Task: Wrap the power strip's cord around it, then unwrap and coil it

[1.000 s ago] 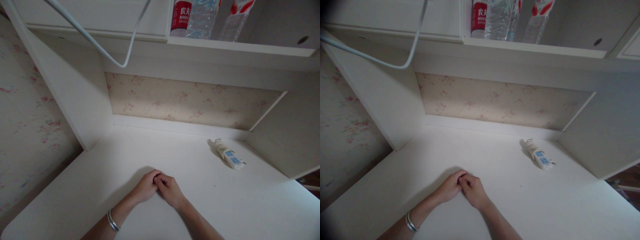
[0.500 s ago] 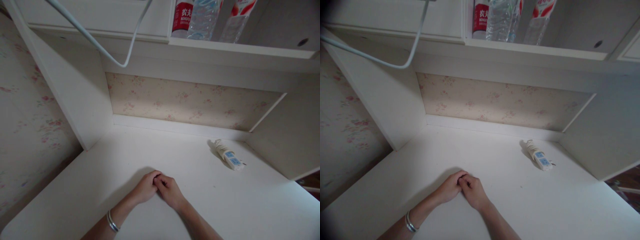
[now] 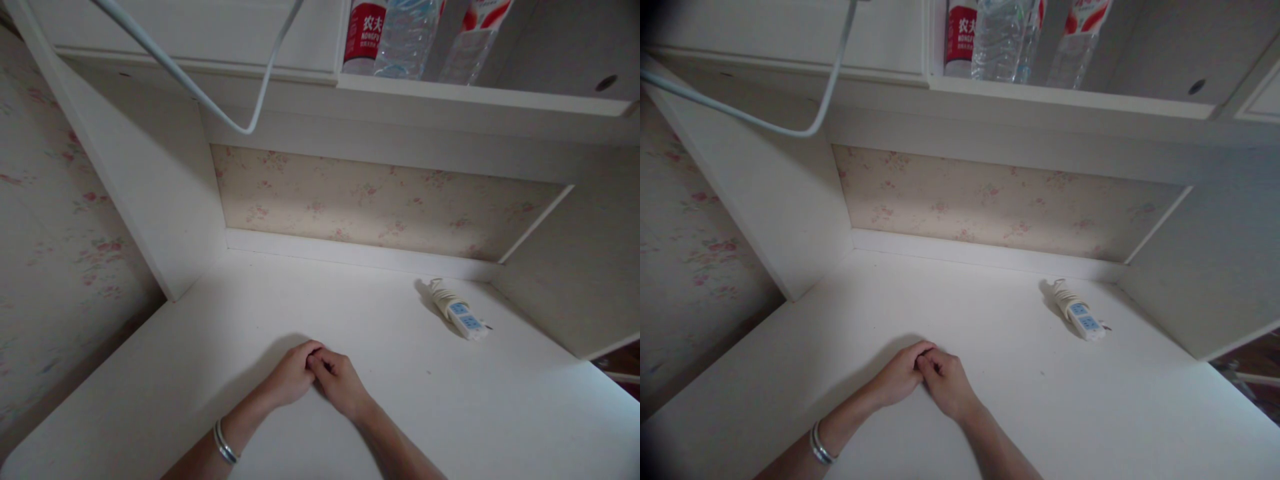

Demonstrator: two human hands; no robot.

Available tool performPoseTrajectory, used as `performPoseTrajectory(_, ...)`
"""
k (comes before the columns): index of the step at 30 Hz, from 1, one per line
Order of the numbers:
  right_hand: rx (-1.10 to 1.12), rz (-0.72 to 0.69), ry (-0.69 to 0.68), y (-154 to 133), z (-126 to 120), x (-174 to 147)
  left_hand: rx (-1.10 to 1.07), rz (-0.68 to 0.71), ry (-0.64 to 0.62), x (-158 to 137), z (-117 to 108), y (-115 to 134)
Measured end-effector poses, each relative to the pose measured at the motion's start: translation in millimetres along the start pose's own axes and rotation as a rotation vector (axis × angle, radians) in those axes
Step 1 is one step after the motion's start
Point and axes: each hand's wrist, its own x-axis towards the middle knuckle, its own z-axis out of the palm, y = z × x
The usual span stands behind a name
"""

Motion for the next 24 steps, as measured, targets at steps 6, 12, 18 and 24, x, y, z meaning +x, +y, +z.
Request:
performPoseTrajectory(6, -0.021, -0.012, -0.003, -0.2, -0.3, -0.8, 0.030, 0.004, 0.002, -0.7, 0.1, -0.6)
performPoseTrajectory(12, -0.017, -0.003, -0.002, -1.1, -0.5, -0.7, 0.022, 0.004, -0.005, -1.6, 0.0, -1.2)
performPoseTrajectory(18, -0.021, 0.004, -0.002, -1.9, -1.1, -0.4, 0.014, 0.007, -0.009, -0.6, -0.5, -0.1)
performPoseTrajectory(24, -0.037, 0.006, 0.006, -2.9, -0.8, -1.0, 0.001, 0.006, -0.010, -1.2, -0.5, 2.2)
